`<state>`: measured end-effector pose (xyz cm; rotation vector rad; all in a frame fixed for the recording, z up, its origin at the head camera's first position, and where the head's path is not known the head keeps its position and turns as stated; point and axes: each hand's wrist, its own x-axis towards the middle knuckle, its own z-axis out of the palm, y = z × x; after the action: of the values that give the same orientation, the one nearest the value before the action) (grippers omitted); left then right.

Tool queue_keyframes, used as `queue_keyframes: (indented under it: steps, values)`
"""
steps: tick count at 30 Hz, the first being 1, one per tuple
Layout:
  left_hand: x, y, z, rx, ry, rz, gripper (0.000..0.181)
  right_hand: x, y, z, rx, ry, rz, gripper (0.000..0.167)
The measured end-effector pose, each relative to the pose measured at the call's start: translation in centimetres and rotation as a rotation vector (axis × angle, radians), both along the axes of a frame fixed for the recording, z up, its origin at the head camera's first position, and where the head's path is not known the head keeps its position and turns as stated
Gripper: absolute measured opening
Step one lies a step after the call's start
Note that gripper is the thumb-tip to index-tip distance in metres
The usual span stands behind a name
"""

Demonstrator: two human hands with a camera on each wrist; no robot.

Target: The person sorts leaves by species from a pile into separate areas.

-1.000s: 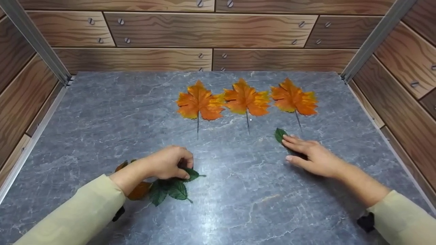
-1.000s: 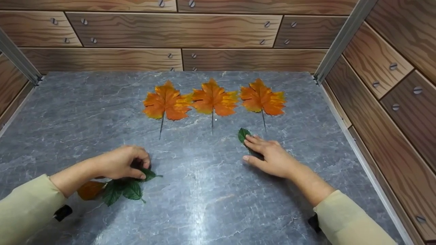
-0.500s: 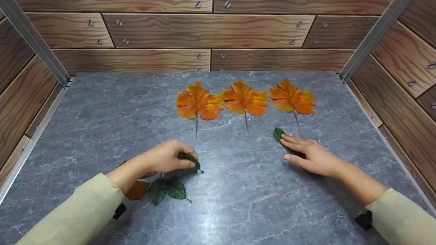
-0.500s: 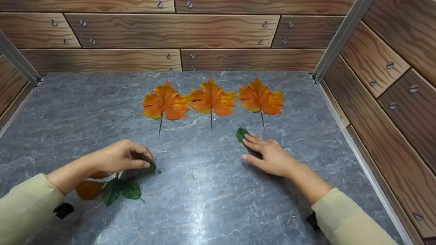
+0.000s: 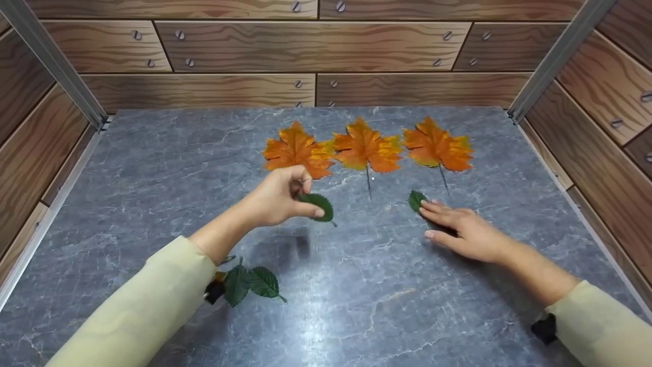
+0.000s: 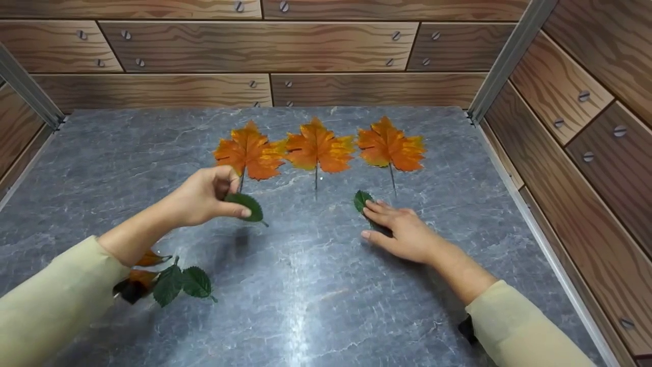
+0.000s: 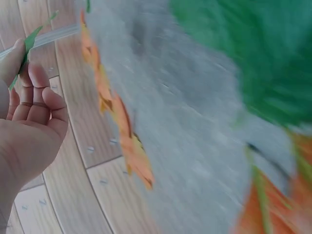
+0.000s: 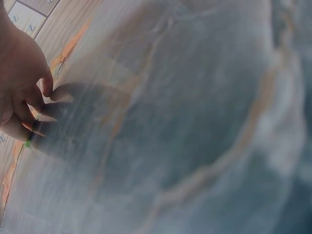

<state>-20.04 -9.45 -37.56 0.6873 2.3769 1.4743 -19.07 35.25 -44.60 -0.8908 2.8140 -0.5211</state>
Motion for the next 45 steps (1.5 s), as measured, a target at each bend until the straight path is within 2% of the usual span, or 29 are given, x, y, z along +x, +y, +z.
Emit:
queue_keyframes:
  steps: [6, 12, 16, 23, 28, 33, 39, 45]
  values:
    - [-0.8, 2.0, 0.5, 0.026, 0.054, 0.004, 0.038, -0.1, -0.1, -0.1, -0.004, -0.002, 0.003, 0.063]
    - [-1.6, 3.8, 0.2, 0.054, 0.07, 0.012, 0.017, 0.0, -0.1, -0.1, -0.017, 0.019, 0.011, 0.062]
    - [-2.1, 4.9, -0.2, 0.078, 0.007, 0.03, 0.007, 0.1, -0.1, 0.1, -0.015, 0.016, 0.009, 0.063]
    - [-2.8, 6.8, -1.2, 0.181, -0.171, 0.062, 0.009, 0.1, -0.1, 0.1, -0.019, 0.012, 0.006, 0.062]
    - [-3.2, 7.9, -1.8, 0.247, -0.249, 0.072, 0.009, 0.1, -0.1, 0.0, -0.034, 0.035, 0.017, 0.06]
    - [-3.5, 8.8, -2.4, 0.271, -0.283, 0.1, 0.009, 0.1, -0.1, -0.1, -0.02, 0.015, 0.007, 0.061]
    - [-3.9, 9.6, -3.1, 0.279, -0.305, 0.105, 0.012, 0.0, 0.0, -0.1, -0.019, 0.009, 0.009, 0.062]
    - [-4.3, 10.3, -3.5, 0.311, -0.347, 0.152, 0.015, 0.1, 0.0, 0.0, -0.035, 0.011, 0.01, 0.061]
